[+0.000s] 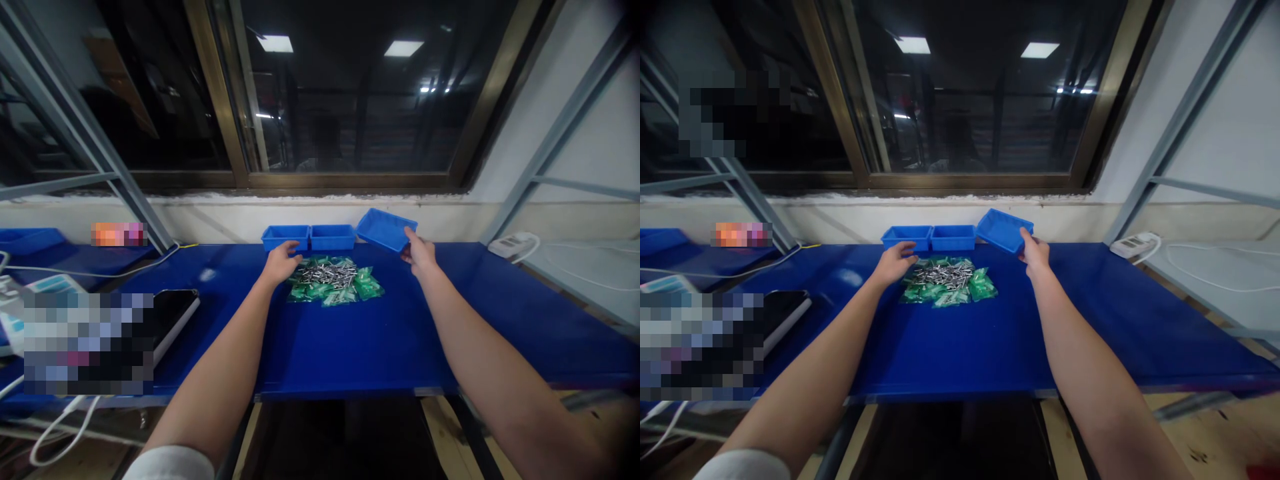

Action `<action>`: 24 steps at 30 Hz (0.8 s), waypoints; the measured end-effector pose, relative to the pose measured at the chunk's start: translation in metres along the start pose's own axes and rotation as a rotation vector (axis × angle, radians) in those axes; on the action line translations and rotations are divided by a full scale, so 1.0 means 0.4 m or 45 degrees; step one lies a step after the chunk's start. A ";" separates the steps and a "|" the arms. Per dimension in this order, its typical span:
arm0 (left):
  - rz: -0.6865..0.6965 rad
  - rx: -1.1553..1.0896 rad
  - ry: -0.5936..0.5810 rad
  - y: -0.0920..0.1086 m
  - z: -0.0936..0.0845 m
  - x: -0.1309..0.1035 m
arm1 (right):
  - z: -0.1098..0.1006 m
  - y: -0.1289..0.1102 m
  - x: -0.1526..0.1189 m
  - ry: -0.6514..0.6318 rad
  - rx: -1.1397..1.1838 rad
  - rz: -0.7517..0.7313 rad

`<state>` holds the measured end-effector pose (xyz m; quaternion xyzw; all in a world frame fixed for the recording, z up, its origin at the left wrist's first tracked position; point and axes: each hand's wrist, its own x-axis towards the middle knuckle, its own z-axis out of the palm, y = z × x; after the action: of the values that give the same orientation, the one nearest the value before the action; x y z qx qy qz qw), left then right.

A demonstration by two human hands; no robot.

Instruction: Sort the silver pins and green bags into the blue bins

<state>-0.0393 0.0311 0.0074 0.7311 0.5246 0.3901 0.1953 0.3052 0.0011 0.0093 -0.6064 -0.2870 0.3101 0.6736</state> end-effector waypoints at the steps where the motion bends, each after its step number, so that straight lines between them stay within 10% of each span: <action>1: 0.003 0.021 -0.008 0.004 -0.001 -0.002 | -0.010 0.006 0.009 0.016 -0.057 0.044; 5: 0.013 0.045 -0.011 0.016 -0.005 -0.006 | -0.030 0.019 0.024 -0.062 -0.340 0.019; 11: -0.005 0.085 0.000 0.009 -0.006 -0.003 | -0.013 0.009 -0.019 0.237 -1.073 -0.492; 24: -0.072 0.263 0.102 -0.057 0.019 0.034 | 0.049 0.047 -0.053 -0.258 -1.607 -0.674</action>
<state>-0.0454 0.0530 -0.0082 0.7161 0.5898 0.3572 0.1089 0.2753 -0.0010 -0.0075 -0.7600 -0.6123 -0.0359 0.2147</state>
